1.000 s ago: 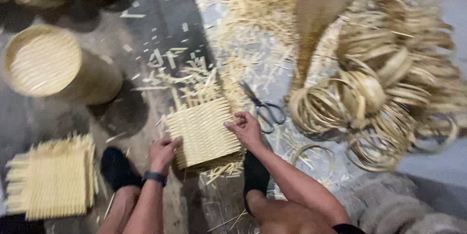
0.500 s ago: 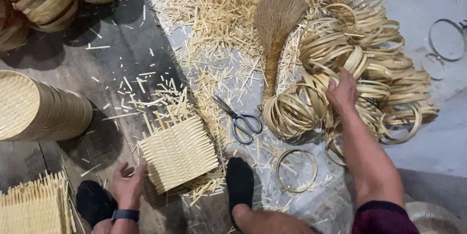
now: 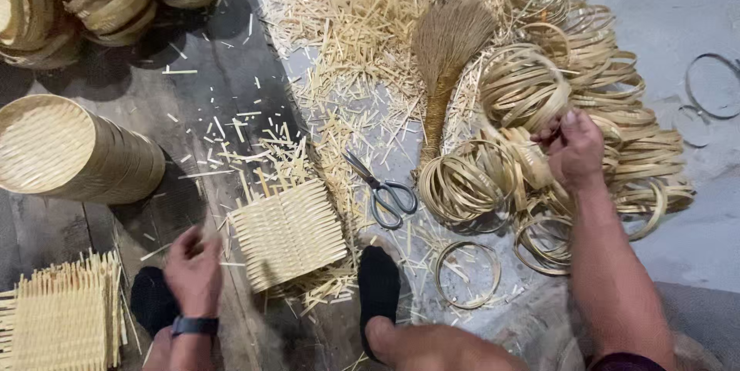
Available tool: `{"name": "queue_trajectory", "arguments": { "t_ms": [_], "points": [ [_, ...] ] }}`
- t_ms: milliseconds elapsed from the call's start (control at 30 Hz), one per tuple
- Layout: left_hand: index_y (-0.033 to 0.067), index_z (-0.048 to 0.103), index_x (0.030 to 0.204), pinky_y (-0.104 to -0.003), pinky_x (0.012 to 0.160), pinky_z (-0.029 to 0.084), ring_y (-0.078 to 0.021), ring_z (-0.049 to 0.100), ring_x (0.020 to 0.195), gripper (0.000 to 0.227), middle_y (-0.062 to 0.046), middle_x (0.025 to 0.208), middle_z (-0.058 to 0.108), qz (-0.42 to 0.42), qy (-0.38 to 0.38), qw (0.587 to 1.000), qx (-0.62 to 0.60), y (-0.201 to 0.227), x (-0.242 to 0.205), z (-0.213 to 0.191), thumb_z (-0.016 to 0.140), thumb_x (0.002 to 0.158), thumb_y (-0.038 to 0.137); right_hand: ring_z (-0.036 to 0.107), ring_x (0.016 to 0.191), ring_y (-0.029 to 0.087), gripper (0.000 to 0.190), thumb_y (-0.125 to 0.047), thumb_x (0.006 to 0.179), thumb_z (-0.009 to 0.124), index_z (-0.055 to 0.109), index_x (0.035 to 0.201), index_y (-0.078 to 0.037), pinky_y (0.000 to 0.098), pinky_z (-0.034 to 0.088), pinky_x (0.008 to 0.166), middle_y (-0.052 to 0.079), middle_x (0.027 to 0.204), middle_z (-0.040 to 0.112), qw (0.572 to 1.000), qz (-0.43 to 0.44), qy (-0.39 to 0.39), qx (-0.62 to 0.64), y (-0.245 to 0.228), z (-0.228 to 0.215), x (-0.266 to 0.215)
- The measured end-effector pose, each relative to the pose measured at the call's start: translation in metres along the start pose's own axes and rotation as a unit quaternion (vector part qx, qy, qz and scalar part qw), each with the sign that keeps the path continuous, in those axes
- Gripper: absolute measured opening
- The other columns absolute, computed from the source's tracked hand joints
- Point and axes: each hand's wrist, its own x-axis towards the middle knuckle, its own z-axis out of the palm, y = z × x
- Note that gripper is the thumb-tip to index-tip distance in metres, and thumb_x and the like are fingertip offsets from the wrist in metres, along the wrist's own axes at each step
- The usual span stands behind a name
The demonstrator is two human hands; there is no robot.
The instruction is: The person weaves bamboo strips into circular basket bases, trims the edges with shears, and stacks the finished pieces. They repeatedly pick up woven squares, place them on a wooden mold, and cut the excess material to shape the base.
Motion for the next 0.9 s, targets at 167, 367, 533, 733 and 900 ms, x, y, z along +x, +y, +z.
{"name": "queue_trajectory", "arguments": {
  "t_ms": [167,367,533,733,900],
  "points": [
    [0.0083,0.070,0.129,-0.034,0.088,0.058,-0.0204,0.072,0.101,0.047,-0.010,0.120,0.077,0.071,-0.226,0.963,-0.129,0.102,-0.054,0.053,0.069,0.091,0.036,0.047,0.082,0.018,0.018,-0.026,0.109,0.053,0.051,0.100,-0.011,0.0380,0.044,0.078,0.003,0.089,0.046,0.957,0.102,-0.178,0.204,-0.038,0.079,-0.052],
    [0.0006,0.069,0.127,-0.028,0.078,0.049,-0.0105,0.061,0.085,0.042,0.000,0.093,0.070,-0.061,-0.341,0.783,-0.517,0.175,-0.104,0.060,0.058,0.104,0.034,0.051,0.083,0.021,0.021,-0.026,0.106,0.052,0.052,0.103,-0.005,0.0449,0.050,0.081,0.006,0.091,0.049,0.916,0.184,-0.304,0.185,-0.069,0.179,-0.117],
    [-0.0034,0.070,0.109,-0.028,0.075,0.046,-0.0133,0.054,0.074,0.034,-0.001,0.074,0.059,-0.061,-0.363,0.711,-0.599,0.156,-0.100,0.020,0.057,0.106,0.028,0.058,0.099,0.027,0.039,-0.029,0.101,0.056,0.054,0.130,-0.004,0.0428,0.053,0.089,0.012,0.109,0.060,0.846,-0.242,-0.296,-0.371,-0.121,0.237,-0.152],
    [-0.0044,0.071,0.104,-0.028,0.073,0.045,-0.0138,0.055,0.073,0.034,-0.002,0.074,0.061,-0.056,-0.395,0.739,-0.543,0.150,-0.123,-0.015,0.060,0.106,0.028,0.069,0.092,0.024,0.032,-0.017,0.086,0.082,0.071,0.114,-0.006,0.0365,0.060,0.075,0.013,0.104,0.068,0.678,-0.495,-0.380,-0.388,-0.135,0.300,-0.189],
    [0.0098,0.075,0.108,-0.028,0.075,0.048,-0.0102,0.062,0.078,0.056,0.003,0.086,0.074,-0.089,-0.391,0.817,-0.414,0.180,-0.119,-0.058,0.042,0.094,0.054,0.066,0.073,0.017,0.015,-0.018,0.087,0.081,0.075,0.089,-0.005,0.0272,0.055,0.055,0.007,0.085,0.069,0.635,-0.524,-0.426,-0.374,-0.118,0.322,-0.206]
  ]
}}
